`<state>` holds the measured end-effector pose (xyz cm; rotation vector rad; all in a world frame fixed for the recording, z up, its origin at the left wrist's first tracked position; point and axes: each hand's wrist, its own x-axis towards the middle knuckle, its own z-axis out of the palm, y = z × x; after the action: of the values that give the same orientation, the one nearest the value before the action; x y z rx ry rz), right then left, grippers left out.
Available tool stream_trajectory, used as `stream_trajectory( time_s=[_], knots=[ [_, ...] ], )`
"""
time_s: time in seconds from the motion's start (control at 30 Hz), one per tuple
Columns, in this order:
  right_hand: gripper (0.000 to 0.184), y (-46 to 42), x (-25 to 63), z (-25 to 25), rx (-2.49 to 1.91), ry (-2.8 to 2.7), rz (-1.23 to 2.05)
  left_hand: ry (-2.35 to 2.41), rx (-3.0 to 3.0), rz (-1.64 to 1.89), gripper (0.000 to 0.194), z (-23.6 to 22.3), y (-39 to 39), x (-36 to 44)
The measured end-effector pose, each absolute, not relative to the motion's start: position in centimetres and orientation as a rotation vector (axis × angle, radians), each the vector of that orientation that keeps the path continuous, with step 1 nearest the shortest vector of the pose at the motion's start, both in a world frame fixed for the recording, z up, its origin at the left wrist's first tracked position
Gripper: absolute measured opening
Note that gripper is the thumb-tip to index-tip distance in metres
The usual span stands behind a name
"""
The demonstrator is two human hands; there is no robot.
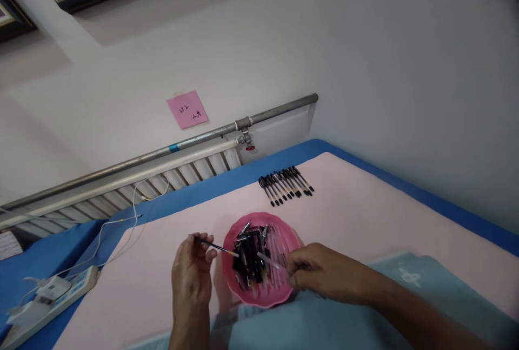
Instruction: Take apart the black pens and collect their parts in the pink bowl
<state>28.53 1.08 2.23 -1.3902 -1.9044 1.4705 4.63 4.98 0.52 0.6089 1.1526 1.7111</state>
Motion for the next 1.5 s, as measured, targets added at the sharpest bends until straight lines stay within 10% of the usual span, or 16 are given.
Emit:
stream_trajectory(
  time_s=[0.6, 1.03, 1.5],
  knots=[
    [0.016, 1.9, 27.3, -0.3, -1.529, -1.720, 0.930, 1.653, 1.324, 1.112, 0.026, -0.4, 4.4, 5.3],
    [0.016, 1.7, 27.5, -0.1, -1.507, -1.939, 0.750, 2.064, 2.181, -0.002, 0.021, 0.0, 3.5, 7.6],
    [0.017, 1.7, 27.5, -0.3, -1.479, -2.015, 0.703, 2.127, 2.229, -0.070, 0.029, 0.2, 3.2, 8.2]
  ],
)
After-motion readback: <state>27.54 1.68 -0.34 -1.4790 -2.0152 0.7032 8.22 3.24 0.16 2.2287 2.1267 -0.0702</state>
